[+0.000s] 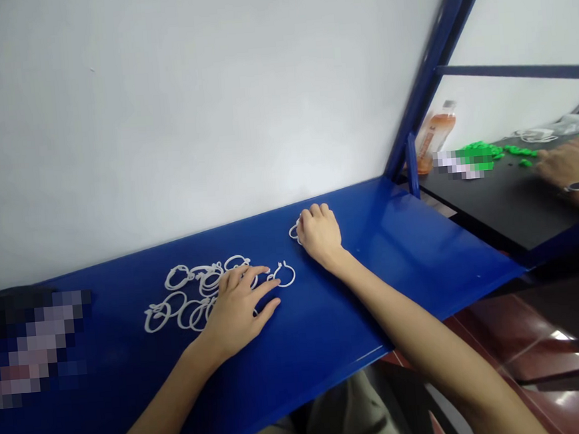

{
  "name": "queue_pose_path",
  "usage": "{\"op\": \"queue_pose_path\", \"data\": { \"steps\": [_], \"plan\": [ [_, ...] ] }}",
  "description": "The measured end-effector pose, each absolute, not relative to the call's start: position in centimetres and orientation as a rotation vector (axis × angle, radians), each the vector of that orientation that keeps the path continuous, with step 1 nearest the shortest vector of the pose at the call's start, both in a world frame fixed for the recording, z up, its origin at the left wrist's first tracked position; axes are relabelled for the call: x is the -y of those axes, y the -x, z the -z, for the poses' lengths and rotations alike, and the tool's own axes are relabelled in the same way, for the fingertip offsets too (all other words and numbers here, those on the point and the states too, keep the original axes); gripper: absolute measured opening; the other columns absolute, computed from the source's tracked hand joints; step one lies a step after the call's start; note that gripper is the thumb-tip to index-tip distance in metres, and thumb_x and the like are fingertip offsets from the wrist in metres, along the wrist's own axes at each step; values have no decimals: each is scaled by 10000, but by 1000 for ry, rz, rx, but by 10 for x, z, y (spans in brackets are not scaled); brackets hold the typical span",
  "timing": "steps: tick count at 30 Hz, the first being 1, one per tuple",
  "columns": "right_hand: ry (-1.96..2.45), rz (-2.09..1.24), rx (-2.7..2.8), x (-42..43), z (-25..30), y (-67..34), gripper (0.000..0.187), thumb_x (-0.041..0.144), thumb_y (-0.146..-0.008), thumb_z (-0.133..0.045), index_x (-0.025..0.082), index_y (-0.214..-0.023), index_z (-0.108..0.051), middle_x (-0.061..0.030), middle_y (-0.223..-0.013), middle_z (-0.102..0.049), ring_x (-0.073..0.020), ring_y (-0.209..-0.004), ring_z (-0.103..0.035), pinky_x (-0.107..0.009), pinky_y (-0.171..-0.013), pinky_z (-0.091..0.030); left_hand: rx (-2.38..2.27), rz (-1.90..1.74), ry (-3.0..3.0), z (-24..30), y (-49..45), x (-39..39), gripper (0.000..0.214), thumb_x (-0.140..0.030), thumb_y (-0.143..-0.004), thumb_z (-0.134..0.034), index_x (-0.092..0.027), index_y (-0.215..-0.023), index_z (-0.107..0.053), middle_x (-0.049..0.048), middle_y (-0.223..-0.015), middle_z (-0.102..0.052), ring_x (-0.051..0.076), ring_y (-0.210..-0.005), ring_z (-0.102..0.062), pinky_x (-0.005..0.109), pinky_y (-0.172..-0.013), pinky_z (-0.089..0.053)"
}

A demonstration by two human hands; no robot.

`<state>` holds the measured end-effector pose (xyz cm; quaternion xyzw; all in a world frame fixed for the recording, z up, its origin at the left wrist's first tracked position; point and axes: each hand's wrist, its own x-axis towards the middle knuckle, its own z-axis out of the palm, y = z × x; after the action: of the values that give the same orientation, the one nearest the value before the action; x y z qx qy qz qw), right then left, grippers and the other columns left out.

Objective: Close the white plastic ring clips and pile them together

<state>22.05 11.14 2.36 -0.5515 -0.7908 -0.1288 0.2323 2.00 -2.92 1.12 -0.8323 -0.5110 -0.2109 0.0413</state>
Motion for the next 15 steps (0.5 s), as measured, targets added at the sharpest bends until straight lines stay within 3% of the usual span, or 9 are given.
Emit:
{"op": "queue_pose_path", "data": {
  "steps": [5, 10, 15],
  "plan": [
    [1232, 42, 2392, -72, -30, -226, 175, 285, -985, -534, 176, -919, -654, -82, -928, -666, -220, -891, -571, -320, -777, -439, 1547, 651, 2585, -12, -24, 31, 248, -274, -939, -568, -306, -1131, -723, 61, -1254, -622, 294, -1194, -470, 526, -1023, -373],
    [1256, -243, 2486, -45, -19, -229, 233, 419, -938, -612, 192, -893, -630, -51, -898, -663, -188, -820, -612, -290, -690, -434, 1563, 642, 2582, -13, -23, 31, 257, -268, -938, -568, -307, -1139, -724, 67, -1256, -627, 306, -1185, -473, 534, -1004, -372],
    [1230, -379, 2447, -45, -14, -230, 52, 236, -908, -613, 191, -882, -606, -39, -878, -670, -181, -828, -624, -273, -694, -433, 1553, 674, 2551, -10, -23, 30, 270, -289, -948, -562, -283, -1182, -695, 67, -1230, -649, 296, -1160, -494, 514, -1003, -352]
  ]
}}
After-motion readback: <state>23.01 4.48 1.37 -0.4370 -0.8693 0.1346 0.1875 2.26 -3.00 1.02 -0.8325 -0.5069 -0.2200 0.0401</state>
